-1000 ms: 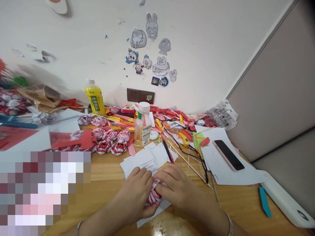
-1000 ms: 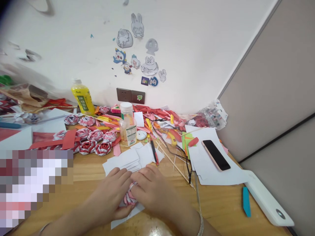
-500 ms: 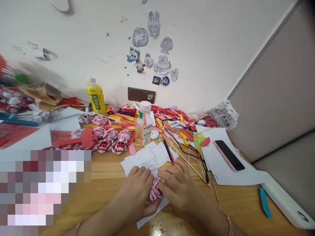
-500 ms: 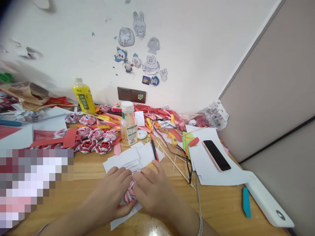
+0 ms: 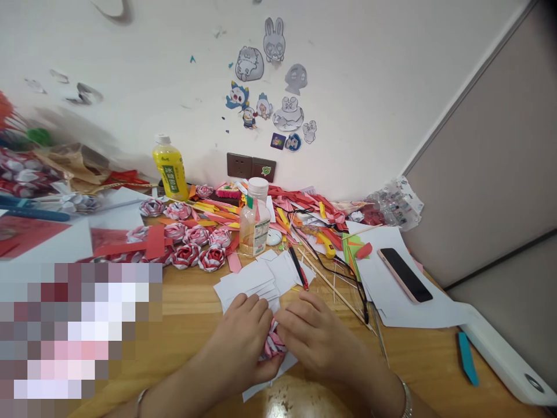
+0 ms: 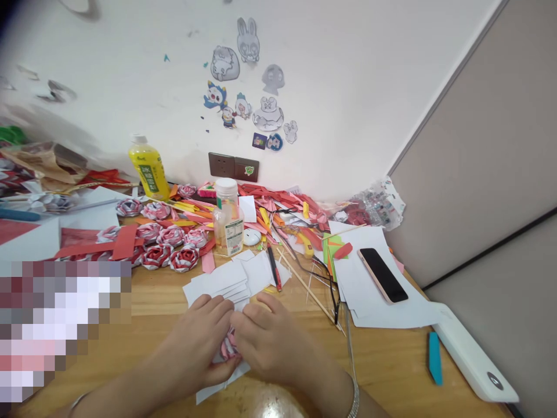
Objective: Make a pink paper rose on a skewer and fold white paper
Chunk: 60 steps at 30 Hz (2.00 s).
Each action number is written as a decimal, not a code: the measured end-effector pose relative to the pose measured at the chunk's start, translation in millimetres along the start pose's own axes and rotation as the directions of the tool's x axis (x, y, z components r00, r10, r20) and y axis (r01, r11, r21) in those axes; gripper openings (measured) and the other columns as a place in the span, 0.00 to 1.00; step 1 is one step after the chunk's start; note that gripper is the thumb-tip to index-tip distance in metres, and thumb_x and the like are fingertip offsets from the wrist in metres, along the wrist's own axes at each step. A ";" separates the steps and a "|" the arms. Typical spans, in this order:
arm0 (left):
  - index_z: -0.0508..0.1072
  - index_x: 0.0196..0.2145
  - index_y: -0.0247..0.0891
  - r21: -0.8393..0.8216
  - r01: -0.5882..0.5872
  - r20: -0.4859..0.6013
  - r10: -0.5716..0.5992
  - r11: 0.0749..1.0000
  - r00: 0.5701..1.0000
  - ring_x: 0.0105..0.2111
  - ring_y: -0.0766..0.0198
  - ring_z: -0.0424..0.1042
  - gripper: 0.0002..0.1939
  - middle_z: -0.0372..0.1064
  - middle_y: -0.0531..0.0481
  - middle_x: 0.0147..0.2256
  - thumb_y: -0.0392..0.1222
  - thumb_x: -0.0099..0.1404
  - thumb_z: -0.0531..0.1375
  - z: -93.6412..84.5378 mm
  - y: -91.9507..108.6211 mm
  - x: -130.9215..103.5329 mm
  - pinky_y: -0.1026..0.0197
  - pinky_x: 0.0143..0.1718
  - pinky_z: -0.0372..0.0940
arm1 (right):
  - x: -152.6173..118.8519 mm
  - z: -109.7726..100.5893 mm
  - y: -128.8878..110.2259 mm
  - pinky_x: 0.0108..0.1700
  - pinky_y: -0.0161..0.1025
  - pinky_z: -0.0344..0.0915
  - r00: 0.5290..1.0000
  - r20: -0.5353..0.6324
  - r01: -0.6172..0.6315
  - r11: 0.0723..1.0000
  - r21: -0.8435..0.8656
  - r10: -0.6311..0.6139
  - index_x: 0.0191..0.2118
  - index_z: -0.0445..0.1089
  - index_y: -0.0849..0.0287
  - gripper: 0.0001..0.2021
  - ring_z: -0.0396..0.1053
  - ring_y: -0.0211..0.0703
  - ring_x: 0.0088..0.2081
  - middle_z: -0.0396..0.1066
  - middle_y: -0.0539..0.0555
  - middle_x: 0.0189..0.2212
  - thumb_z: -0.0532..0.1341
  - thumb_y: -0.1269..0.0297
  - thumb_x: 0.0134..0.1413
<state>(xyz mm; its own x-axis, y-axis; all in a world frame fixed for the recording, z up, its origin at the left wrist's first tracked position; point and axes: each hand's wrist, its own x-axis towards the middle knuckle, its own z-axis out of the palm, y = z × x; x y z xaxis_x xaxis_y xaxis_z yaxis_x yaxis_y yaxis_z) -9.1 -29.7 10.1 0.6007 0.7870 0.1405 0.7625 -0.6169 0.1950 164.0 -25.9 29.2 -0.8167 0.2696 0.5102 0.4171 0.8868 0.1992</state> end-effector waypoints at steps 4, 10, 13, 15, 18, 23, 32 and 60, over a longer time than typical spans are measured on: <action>0.69 0.29 0.37 -0.007 -0.001 0.008 0.001 1.000 1.000 0.34 0.53 0.64 0.09 0.68 0.45 0.31 0.44 0.52 0.57 -0.5 -0.4 0.2 0.50 0.37 0.58 | -1.2 1.6 1.7 0.50 0.46 0.54 1.000 0.000 -0.015 1.000 0.006 0.015 0.31 0.68 0.63 0.13 0.61 0.43 0.38 0.69 0.54 0.37 0.47 0.74 0.59; 0.68 0.29 0.37 -0.018 -0.015 -0.005 0.015 1.000 1.000 0.34 0.53 0.63 0.09 0.67 0.45 0.31 0.44 0.52 0.57 -0.7 -0.9 -0.2 0.51 0.36 0.58 | -3.2 2.3 3.6 0.51 0.45 0.52 0.995 -0.073 -0.074 0.997 0.021 0.075 0.32 0.68 0.63 0.12 0.60 0.42 0.40 0.69 0.54 0.38 0.48 0.73 0.60; 0.68 0.29 0.37 -0.005 -0.020 -0.016 0.020 1.000 1.000 0.33 0.53 0.63 0.09 0.67 0.46 0.31 0.44 0.52 0.58 0.1 -0.9 0.2 0.51 0.35 0.58 | -2.3 3.2 2.5 0.51 0.45 0.52 0.998 -0.046 -0.039 0.999 0.027 0.040 0.31 0.68 0.65 0.13 0.60 0.43 0.38 0.69 0.55 0.35 0.48 0.74 0.60; 0.68 0.28 0.37 -0.010 -0.022 -0.028 0.022 1.000 0.999 0.33 0.53 0.63 0.08 0.67 0.46 0.30 0.44 0.51 0.58 0.9 -1.3 0.9 0.52 0.35 0.57 | -1.4 3.6 2.2 0.50 0.44 0.53 0.998 -0.044 -0.036 0.999 0.029 0.037 0.31 0.68 0.65 0.13 0.60 0.43 0.38 0.69 0.56 0.34 0.47 0.74 0.60; 0.68 0.29 0.37 -0.050 -0.011 -0.057 0.008 0.999 0.998 0.32 0.54 0.63 0.08 0.67 0.46 0.30 0.44 0.53 0.57 1.9 -3.2 2.4 0.52 0.34 0.57 | -1.3 3.0 4.6 0.47 0.44 0.55 0.995 -0.056 -0.073 0.995 0.073 0.077 0.33 0.68 0.64 0.12 0.60 0.43 0.38 0.69 0.56 0.36 0.48 0.73 0.60; 0.67 0.30 0.37 -0.077 0.032 -0.108 -0.040 0.997 0.993 0.32 0.54 0.63 0.09 0.68 0.46 0.31 0.45 0.57 0.54 1.1 -8.1 3.9 0.52 0.34 0.56 | -4.0 1.5 11.7 0.41 0.40 0.59 0.964 -0.089 -0.229 0.952 0.204 0.251 0.31 0.67 0.60 0.07 0.60 0.41 0.37 0.68 0.53 0.37 0.53 0.71 0.58; 0.68 0.30 0.37 0.008 -0.008 -0.116 0.009 1.000 0.993 0.32 0.53 0.63 0.09 0.68 0.45 0.31 0.45 0.56 0.56 2.2 -9.3 3.8 0.52 0.33 0.57 | -5.5 5.9 10.1 0.45 0.42 0.57 0.991 0.023 -0.135 0.987 0.082 0.133 0.33 0.67 0.62 0.08 0.59 0.42 0.39 0.67 0.54 0.41 0.52 0.72 0.59; 0.68 0.27 0.37 0.034 0.098 -0.197 -0.089 0.995 0.976 0.31 0.55 0.65 0.06 0.68 0.47 0.28 0.42 0.54 0.56 4.5 -16.4 4.8 0.54 0.32 0.56 | -1.7 8.3 0.4 0.45 0.45 0.57 0.978 0.076 -0.201 0.976 0.080 0.195 0.39 0.66 0.66 0.08 0.60 0.44 0.40 0.67 0.58 0.40 0.51 0.74 0.58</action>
<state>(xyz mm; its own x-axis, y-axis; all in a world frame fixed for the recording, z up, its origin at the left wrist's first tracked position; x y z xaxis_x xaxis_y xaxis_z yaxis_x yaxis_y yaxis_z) -17.6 -15.8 3.3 0.4714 0.8254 0.3106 0.8253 -0.5370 0.1746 162.2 -22.9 21.6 -0.7474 0.4656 0.4740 0.5396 0.8416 0.0243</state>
